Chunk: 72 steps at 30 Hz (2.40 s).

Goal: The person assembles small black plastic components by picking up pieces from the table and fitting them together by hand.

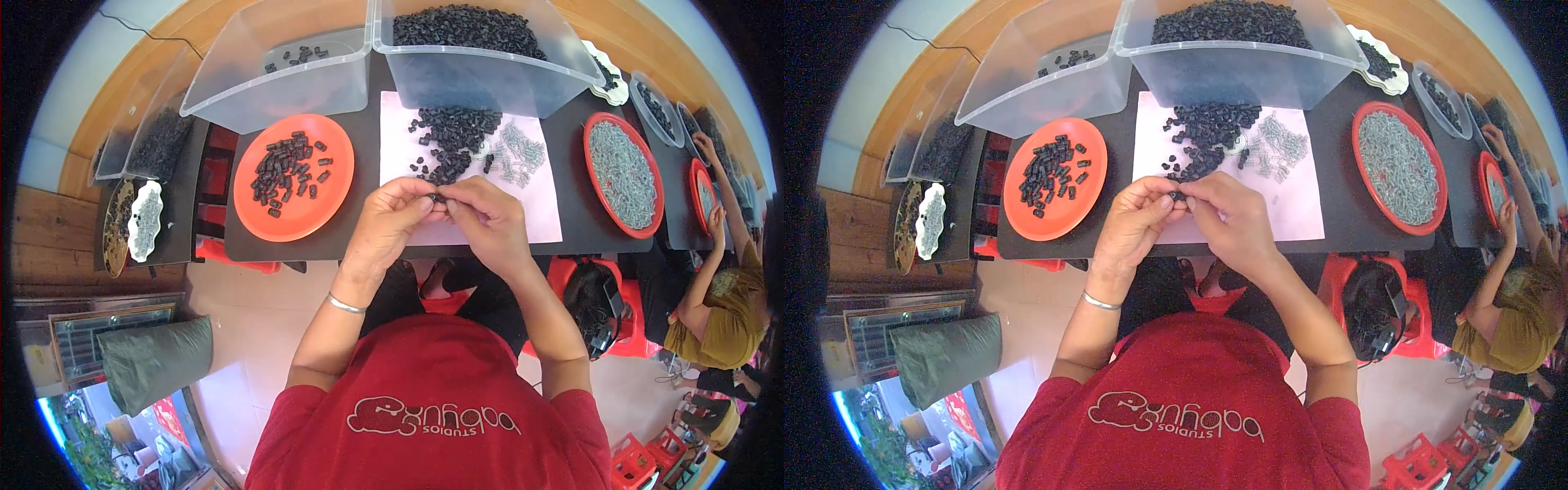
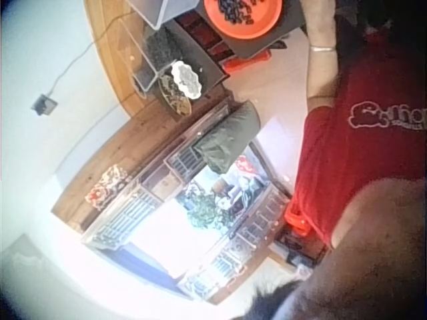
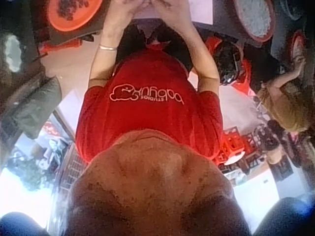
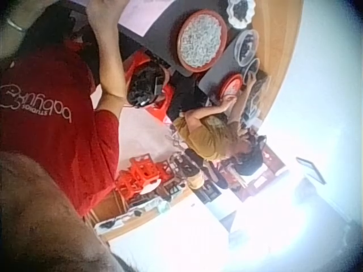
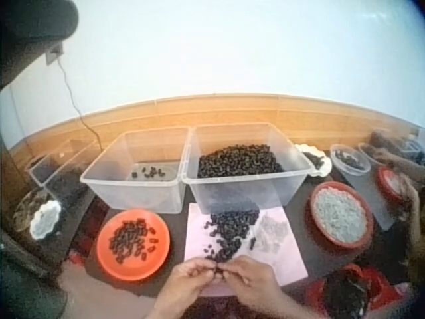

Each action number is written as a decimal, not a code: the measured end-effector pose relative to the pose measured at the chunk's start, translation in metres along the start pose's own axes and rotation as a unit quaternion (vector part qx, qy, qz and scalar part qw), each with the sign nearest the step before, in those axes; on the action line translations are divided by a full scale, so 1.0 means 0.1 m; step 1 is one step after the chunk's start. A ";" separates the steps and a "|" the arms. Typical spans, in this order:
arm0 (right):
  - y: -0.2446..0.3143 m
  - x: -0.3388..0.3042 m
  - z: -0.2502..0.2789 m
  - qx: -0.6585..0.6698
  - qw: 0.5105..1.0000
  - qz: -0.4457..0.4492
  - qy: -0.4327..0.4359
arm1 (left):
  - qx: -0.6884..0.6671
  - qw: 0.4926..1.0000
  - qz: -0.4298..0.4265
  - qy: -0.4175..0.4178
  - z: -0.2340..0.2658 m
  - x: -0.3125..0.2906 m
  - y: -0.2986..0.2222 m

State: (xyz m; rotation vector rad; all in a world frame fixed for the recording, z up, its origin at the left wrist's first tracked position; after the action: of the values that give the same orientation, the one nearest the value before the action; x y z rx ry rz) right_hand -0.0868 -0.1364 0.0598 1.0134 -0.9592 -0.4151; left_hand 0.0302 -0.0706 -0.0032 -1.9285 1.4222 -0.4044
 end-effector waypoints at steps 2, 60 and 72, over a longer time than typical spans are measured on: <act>-0.02 0.00 0.00 0.028 1.000 -0.014 0.002 | -0.016 1.000 -0.010 0.023 -0.02 -0.01 -0.02; 0.07 0.03 0.04 0.004 1.000 0.019 -0.021 | -0.017 1.000 -0.021 0.016 -0.01 -0.01 -0.04; 0.07 0.02 0.03 -0.016 0.999 0.039 -0.035 | -0.005 0.999 -0.005 0.032 0.01 -0.03 -0.03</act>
State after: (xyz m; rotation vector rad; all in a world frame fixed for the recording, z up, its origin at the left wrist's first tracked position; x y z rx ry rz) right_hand -0.0894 -0.1354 0.0674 0.9348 -1.0485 -0.4007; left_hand 0.0323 -0.0671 -0.0016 -1.9477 1.4584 -0.4692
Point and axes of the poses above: each hand's wrist, its own x-axis towards the middle knuckle, its own z-axis out of the back of the hand, y = z × x, the point moved 7 cm from there along x, towards the middle knuckle, and after that the axes turned 9 degrees about -y, right-handed, at the moved point
